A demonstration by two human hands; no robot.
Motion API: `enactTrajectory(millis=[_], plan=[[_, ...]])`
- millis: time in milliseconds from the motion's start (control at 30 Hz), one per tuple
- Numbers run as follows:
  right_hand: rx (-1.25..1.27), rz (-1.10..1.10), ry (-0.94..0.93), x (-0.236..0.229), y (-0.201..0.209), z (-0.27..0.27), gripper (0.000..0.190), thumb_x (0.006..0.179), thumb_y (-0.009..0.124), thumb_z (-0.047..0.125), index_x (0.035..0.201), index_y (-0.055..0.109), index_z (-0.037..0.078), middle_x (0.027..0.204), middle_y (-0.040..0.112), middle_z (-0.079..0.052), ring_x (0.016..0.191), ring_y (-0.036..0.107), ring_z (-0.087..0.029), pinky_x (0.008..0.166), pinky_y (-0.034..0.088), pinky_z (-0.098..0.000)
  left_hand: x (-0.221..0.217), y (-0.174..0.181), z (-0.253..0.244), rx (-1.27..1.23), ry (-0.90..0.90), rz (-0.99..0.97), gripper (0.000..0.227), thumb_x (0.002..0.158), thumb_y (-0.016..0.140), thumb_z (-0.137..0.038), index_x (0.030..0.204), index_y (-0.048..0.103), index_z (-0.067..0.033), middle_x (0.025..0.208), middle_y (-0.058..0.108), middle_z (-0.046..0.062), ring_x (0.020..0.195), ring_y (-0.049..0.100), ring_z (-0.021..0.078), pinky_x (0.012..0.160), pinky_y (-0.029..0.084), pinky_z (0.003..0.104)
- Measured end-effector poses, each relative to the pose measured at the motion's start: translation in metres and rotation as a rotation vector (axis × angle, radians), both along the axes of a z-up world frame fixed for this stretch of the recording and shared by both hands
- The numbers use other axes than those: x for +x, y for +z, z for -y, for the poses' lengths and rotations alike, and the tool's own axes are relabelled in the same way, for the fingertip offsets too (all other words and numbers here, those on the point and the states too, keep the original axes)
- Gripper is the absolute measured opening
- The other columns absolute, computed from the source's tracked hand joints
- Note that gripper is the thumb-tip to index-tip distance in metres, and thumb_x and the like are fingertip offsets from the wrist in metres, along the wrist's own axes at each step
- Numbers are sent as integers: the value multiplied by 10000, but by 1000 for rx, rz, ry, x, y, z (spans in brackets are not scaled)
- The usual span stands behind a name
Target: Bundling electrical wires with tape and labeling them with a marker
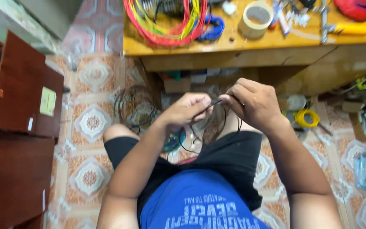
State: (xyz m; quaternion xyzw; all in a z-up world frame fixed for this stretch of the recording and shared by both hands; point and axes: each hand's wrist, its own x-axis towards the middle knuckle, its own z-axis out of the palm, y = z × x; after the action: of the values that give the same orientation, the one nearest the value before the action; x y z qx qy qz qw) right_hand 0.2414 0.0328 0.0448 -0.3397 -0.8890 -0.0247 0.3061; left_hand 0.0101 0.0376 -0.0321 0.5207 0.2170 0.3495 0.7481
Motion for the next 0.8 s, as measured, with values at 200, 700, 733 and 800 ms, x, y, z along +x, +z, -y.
enactTrajectory(millis=[200, 700, 733, 800], plan=[[-781, -350, 318, -1, 0, -11, 737, 779, 849, 412, 1363, 629, 21, 1316, 702, -224, 1225, 652, -370, 1010, 492, -520, -4, 15, -2, -216, 46, 239, 340, 1108, 475, -246, 882, 601, -26, 516, 224, -86, 388, 216, -6, 327, 214, 141], [-810, -397, 74, 57, -28, -26, 223, 1058, 623, 144, 881, 710, 42, 702, 644, -60, 722, 511, -115, 668, 452, -311, -7, 19, -14, -222, 127, 144, 299, 1061, 527, -245, 879, 619, -26, 504, 293, -110, 390, 259, -36, 333, 210, 131], [-836, -405, 68, 46, -16, -20, 223, 1058, 623, 144, 881, 710, 42, 702, 644, -60, 722, 511, -115, 668, 452, -311, -7, 21, -12, -249, 126, 137, 299, 1061, 527, -245, 879, 619, -26, 504, 293, -110, 390, 259, -36, 333, 210, 131], [-783, -577, 56, 24, 12, -16, 273, 1152, 540, 158, 994, 721, 29, 750, 700, -68, 678, 582, -97, 674, 464, -239, -5, 27, -17, -335, 65, 259, 307, 1087, 515, -243, 918, 609, -4, 530, 230, -109, 395, 213, -33, 319, 210, 132]])
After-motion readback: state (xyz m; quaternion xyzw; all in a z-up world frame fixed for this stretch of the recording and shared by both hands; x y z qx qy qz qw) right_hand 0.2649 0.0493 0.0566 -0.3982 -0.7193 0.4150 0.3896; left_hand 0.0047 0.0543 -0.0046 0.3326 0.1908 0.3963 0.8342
